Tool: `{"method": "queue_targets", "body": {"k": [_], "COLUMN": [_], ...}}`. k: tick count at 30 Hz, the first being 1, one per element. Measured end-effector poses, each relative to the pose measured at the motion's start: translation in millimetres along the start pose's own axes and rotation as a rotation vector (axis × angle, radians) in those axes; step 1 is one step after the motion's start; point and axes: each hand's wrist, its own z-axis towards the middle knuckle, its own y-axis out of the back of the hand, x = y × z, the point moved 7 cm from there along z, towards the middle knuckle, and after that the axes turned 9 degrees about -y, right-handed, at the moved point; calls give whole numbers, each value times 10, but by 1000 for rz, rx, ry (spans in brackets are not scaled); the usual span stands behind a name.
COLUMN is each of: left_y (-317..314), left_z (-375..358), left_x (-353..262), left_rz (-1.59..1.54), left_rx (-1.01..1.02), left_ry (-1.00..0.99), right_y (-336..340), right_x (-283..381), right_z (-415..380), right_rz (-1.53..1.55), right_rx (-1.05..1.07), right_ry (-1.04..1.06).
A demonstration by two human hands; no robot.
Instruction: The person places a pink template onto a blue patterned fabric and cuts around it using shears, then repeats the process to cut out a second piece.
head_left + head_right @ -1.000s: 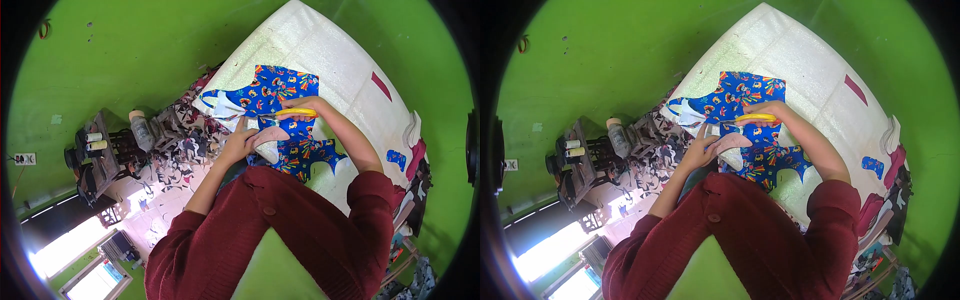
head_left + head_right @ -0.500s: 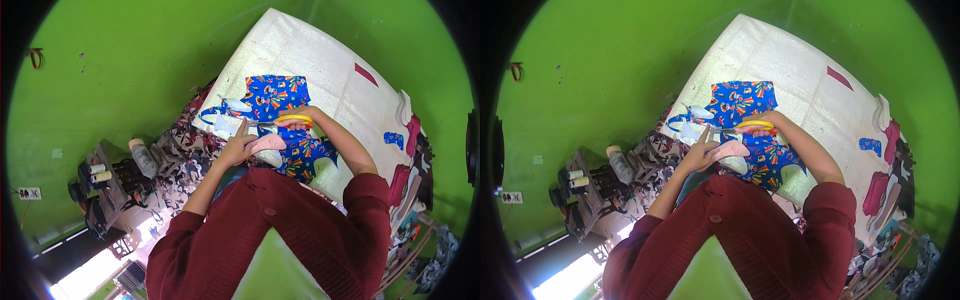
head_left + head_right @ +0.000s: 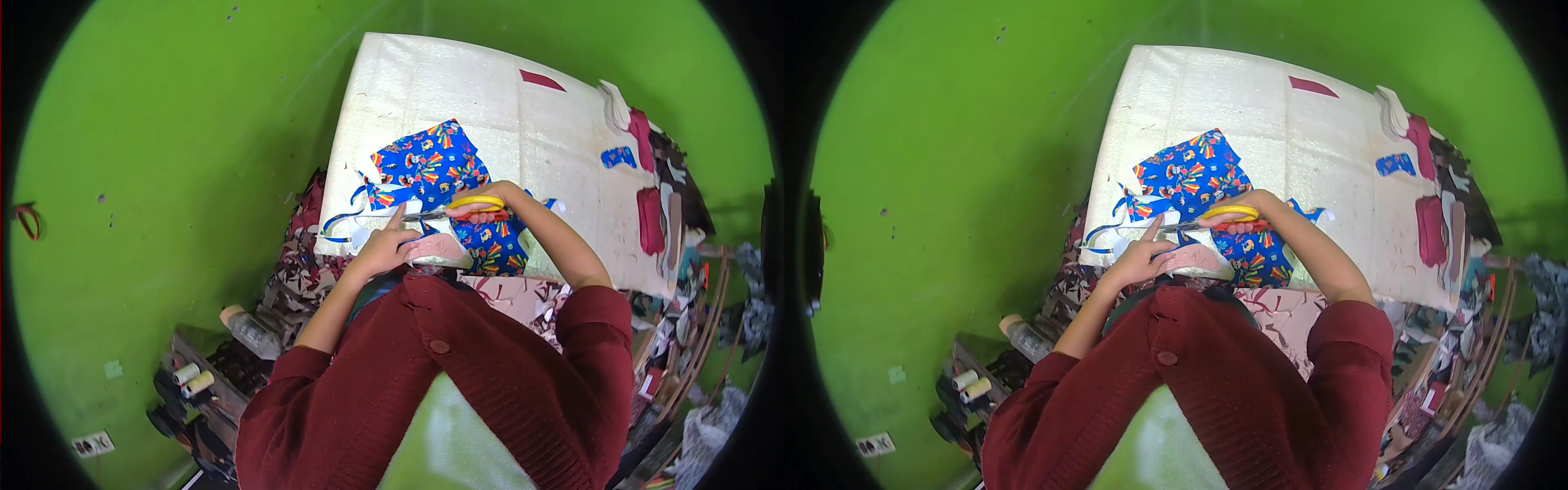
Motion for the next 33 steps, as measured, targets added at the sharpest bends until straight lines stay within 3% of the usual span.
{"method": "queue_targets", "body": {"k": [4,9,26,31,33], "left_y": [-112,-91,55,88,79], "left_z": [28,87,17,-10,-28], "left_x": [182,280,43,-53,-45], "left_rz": [-44,-146,-121,-108,-115], "left_rx": [146,89,-75,-126,-90], "left_ry": [-30,-304,-273,-315,-248], "right_y": [-22,-13,108,147,119], "right_x": [-42,-90,43,182,129], "right_z": [42,60,16,-59,-41], "right_rz": [14,62,-30,-87,8], "right_rx": [-58,-61,-199,-195,-66], "right_ry": [-45,-157,-111,-65,-152]}}
